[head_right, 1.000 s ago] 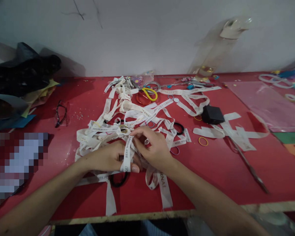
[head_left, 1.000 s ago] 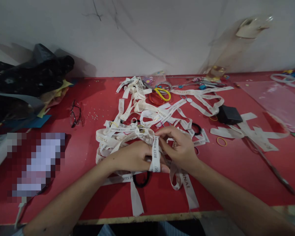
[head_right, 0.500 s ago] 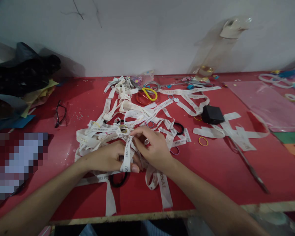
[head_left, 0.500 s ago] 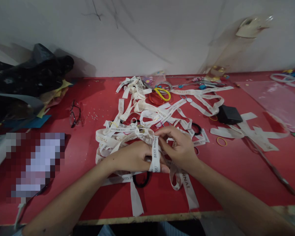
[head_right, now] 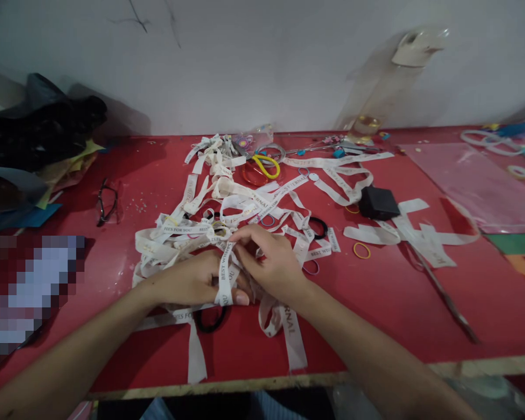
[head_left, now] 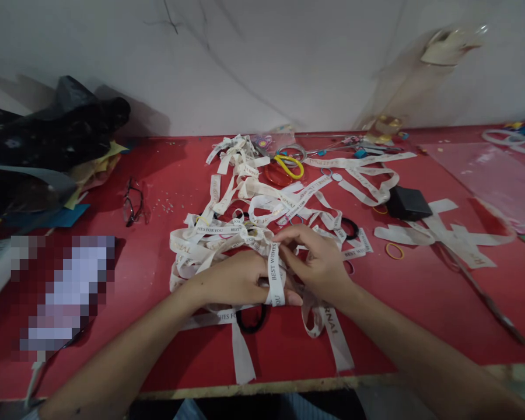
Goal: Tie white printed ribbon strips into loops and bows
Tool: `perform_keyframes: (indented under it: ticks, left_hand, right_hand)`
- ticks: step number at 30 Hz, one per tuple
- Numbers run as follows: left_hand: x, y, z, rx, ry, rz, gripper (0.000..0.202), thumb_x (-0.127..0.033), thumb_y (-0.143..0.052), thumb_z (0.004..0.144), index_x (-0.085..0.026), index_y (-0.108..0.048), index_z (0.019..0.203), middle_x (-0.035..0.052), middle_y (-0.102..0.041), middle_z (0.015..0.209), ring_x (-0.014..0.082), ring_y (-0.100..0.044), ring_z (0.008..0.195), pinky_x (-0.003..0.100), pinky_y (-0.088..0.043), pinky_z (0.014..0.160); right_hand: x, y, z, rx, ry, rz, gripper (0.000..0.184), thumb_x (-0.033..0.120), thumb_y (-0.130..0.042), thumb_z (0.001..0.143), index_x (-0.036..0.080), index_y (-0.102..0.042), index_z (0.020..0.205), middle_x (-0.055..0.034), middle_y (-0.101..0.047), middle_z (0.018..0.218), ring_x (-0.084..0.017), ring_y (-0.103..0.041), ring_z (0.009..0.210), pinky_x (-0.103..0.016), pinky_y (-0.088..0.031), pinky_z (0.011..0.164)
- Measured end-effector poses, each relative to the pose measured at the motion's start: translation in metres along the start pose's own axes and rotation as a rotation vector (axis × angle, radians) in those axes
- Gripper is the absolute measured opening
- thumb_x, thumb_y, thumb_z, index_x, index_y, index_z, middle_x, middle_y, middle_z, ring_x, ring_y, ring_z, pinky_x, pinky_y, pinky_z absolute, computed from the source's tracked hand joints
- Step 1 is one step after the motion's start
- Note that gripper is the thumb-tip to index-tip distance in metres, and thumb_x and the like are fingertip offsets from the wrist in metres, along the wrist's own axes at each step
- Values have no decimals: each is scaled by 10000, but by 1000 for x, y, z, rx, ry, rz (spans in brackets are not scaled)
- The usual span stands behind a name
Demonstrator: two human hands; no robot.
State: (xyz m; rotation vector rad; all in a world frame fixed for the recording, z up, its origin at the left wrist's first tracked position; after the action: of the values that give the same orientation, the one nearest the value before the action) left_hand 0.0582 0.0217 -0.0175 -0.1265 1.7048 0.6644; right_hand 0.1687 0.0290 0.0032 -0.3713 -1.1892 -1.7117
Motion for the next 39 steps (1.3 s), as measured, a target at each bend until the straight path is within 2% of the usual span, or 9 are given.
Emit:
perform_keyframes:
  ticks: [10, 22, 32, 39]
  left_hand:
    - [0, -1, 0, -51, -28, 94, 294, -413, -634, 859, -161, -712, 990, 40, -715, 848, 172, -633, 853, 257, -458, 780]
    - [-2, -1, -1, -31, -3, 53, 292, -428, -649, 846, -176, -721, 976, 33, -731, 882, 174, -646, 906, 239, -463, 801]
    - [-1, -1, -1, -32, 7, 44, 321, -444, -638, 849, -167, -709, 995, 36, -727, 866, 163, -647, 838, 244, -466, 780]
    - [-1, -1, 0, -38, -4, 38, 313, -430, -650, 843, -167, -705, 1002, 47, -725, 892, 179, -644, 903, 254, -471, 783]
  right_hand:
    - [-1, -3, -1, 21, 1, 13, 194, 59, -559, 831, 224, -626, 907, 45, -681, 777, -77, -641, 679, -160, -484, 655]
    - [-2, -4, -2, 45, -14, 8, 198, 62, -561, 834, 230, -627, 915, 45, -683, 796, -80, -636, 696, -166, -477, 679]
    - [-3, -4, -1, 48, -35, 1, 174, 93, -552, 839, 228, -637, 910, 23, -691, 789, -108, -646, 682, -202, -497, 671]
    - [-3, -4, -1, 54, -50, -6, 169, 104, -549, 835, 230, -643, 897, 16, -697, 786, -120, -649, 669, -221, -508, 661]
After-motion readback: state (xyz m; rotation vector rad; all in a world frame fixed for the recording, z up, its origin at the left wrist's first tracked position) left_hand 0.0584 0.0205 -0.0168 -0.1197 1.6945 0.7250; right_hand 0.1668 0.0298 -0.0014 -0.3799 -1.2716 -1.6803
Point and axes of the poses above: each hand's wrist, its own z-axis towards the middle knuckle, its own y-axis out of the back of the hand, x = y × z, the point moved 6 cm from there along z, towards the middle knuckle
